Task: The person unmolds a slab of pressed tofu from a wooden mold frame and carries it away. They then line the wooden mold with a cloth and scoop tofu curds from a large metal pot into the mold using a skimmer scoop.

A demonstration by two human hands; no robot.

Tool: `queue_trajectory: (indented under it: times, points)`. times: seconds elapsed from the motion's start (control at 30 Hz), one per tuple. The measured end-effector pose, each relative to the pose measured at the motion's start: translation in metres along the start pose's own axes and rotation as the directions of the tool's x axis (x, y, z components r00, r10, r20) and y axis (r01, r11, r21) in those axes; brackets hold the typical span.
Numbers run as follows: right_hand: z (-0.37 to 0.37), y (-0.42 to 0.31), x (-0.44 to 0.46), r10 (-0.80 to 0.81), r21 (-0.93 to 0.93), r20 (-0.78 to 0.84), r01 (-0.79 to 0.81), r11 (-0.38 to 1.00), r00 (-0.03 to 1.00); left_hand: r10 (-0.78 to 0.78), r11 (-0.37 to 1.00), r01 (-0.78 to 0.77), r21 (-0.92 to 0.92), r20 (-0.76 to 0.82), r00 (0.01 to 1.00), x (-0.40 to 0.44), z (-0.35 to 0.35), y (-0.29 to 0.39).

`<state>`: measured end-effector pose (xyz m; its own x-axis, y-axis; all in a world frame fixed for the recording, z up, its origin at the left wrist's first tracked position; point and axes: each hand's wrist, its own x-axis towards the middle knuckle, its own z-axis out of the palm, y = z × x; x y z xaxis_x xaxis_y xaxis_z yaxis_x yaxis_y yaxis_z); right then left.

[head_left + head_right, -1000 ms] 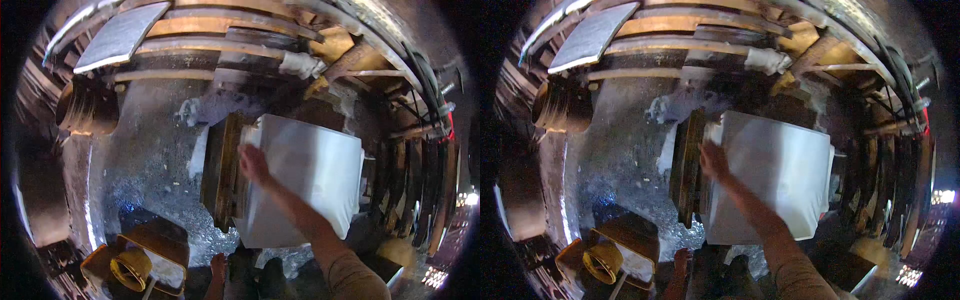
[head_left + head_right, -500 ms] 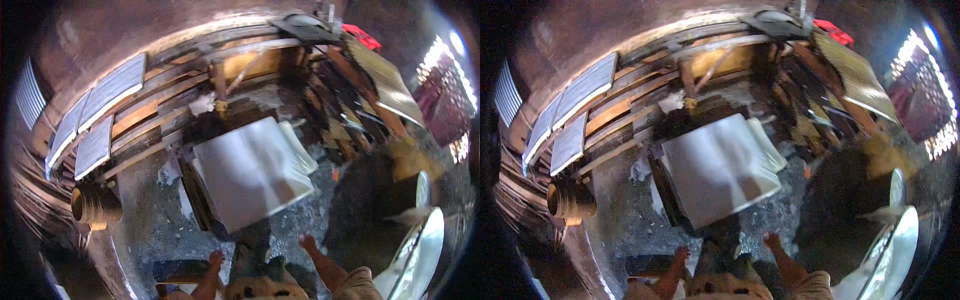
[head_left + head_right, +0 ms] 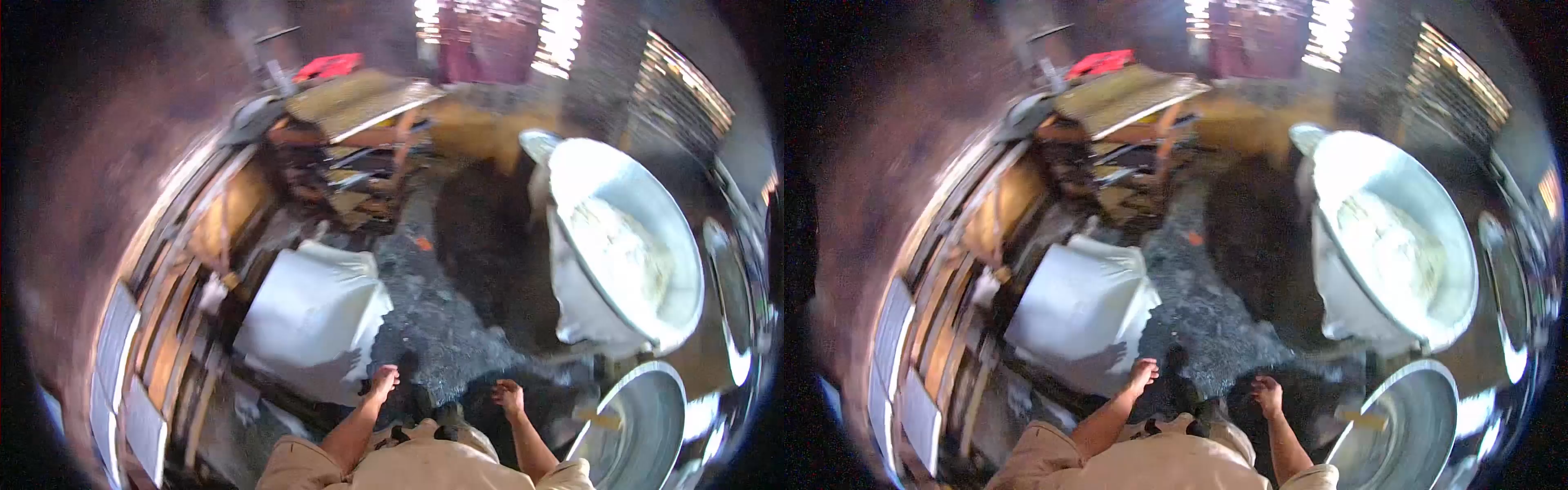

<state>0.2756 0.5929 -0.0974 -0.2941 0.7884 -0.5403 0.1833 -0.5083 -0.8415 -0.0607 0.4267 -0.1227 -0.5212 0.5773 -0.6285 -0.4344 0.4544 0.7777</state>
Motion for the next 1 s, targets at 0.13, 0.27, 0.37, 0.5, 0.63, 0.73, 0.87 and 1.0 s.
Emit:
queue_trajectory:
  times: [0.13,0.27,0.37,0.5,0.63,0.73,0.87,1.0]
  points:
    - [-0.051,0.033,-0.112,0.057,0.176,-0.31,-0.002,0.984,0.949,-0.015,1.0,0.011,0.028,0.158,0.987,-0.018,0.037,-0.002]
    - [-0.082,0.003,-0.18,-0.524,-0.563,-0.434,0.234,0.793,0.733,-0.158,0.984,0.125,0.124,0.31,0.938,-0.06,0.027,-0.059]
    - [-0.135,-0.044,-0.201,-0.742,-0.882,-0.217,0.199,0.428,0.635,-0.347,0.896,0.172,0.409,0.404,0.846,-0.06,-0.025,-0.137]
    - [-0.197,-0.105,-0.201,-0.721,-0.939,0.063,-0.204,-0.277,0.69,-0.472,0.818,0.249,0.519,0.355,0.807,-0.088,-0.07,-0.151]
    - [-0.215,-0.122,-0.182,-0.102,-0.967,-0.234,-0.242,-0.074,0.967,-0.512,0.804,0.326,0.497,0.299,0.806,-0.093,-0.079,-0.133]
    - [-0.234,-0.044,-0.116,-0.463,-0.986,-0.081,-0.138,-0.09,0.883,-0.524,0.808,0.375,0.455,0.264,0.81,-0.093,-0.058,-0.119]
    - [-0.262,-0.055,-0.17,-0.583,-0.97,-0.087,0.064,0.233,0.808,-0.529,0.815,0.391,0.428,0.274,0.803,-0.095,0.014,-0.116]
    - [-0.294,-0.023,-0.224,-0.572,-0.552,-0.281,0.358,0.753,0.771,-0.511,0.839,0.358,0.41,0.368,0.777,-0.101,0.135,-0.113]
